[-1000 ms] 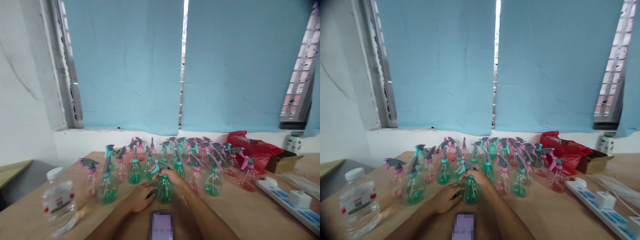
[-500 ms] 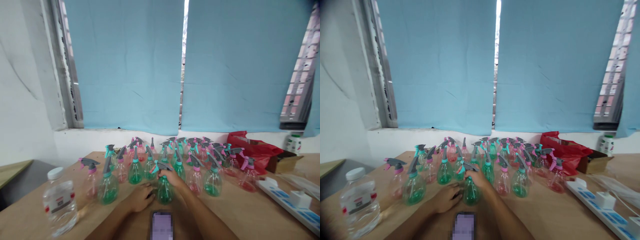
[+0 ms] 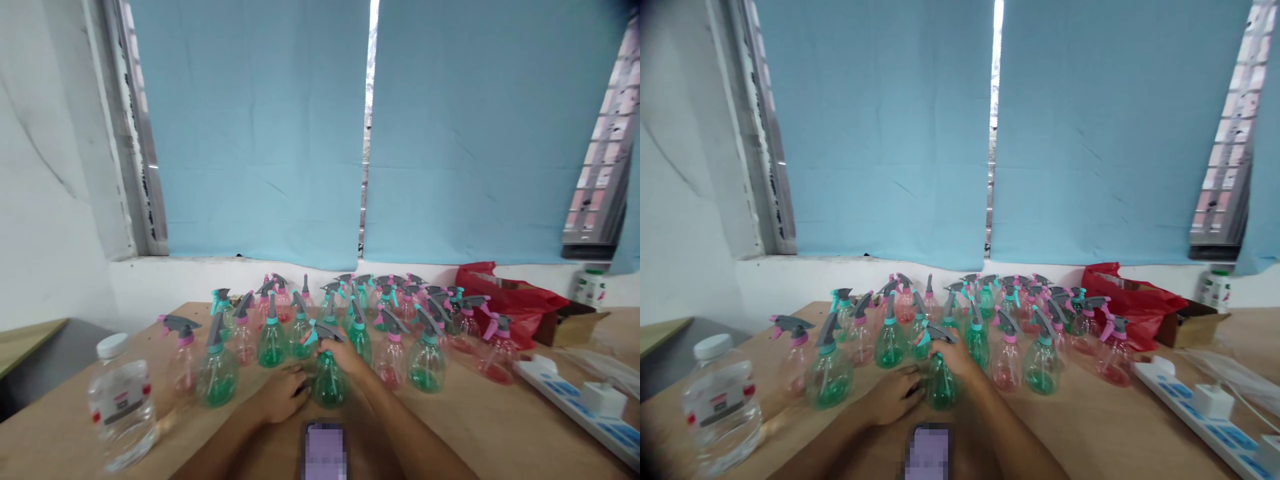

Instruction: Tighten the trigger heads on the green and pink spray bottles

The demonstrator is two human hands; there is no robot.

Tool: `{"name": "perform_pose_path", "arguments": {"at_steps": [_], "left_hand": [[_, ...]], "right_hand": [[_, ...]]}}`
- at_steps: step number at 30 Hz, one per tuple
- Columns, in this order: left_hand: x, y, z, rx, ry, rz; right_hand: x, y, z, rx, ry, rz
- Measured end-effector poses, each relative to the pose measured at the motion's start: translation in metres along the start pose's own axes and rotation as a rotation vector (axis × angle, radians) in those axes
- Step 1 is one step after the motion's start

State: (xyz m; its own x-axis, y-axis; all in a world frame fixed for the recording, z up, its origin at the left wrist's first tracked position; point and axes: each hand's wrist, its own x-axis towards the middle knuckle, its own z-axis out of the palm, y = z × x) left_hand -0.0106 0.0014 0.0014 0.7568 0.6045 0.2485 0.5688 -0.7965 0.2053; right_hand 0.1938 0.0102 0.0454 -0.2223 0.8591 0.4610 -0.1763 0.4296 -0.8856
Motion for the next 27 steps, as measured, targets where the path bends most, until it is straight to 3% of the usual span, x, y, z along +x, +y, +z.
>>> {"name": "perform_pose_path", "arguments": {"at_steps": [7, 16, 21, 27], "left_hand": [[0.0001, 0.002, -0.0008, 0.019, -0.005, -0.009], [0.0005, -0.0001, -0.0005, -0.032, -0.015, 0.0], [0.0003, -0.001, 0.0004, -0.021, -0.008, 0.007], [0.0002, -0.0006, 0.0, -0.028, -0.026, -0.004]], "right_hand": [[0.0026, 0.0038, -0.0039, -0.036, -0.072, -0.02], [0.0014, 0.0053, 0.0025, 0.077, 0.065, 0.026], [0.0018, 0.0015, 0.0, -0.005, -0.039, -0.028], [0.0026, 0.0046, -0.0023, -0.046, -0.046, -0.029]]}}
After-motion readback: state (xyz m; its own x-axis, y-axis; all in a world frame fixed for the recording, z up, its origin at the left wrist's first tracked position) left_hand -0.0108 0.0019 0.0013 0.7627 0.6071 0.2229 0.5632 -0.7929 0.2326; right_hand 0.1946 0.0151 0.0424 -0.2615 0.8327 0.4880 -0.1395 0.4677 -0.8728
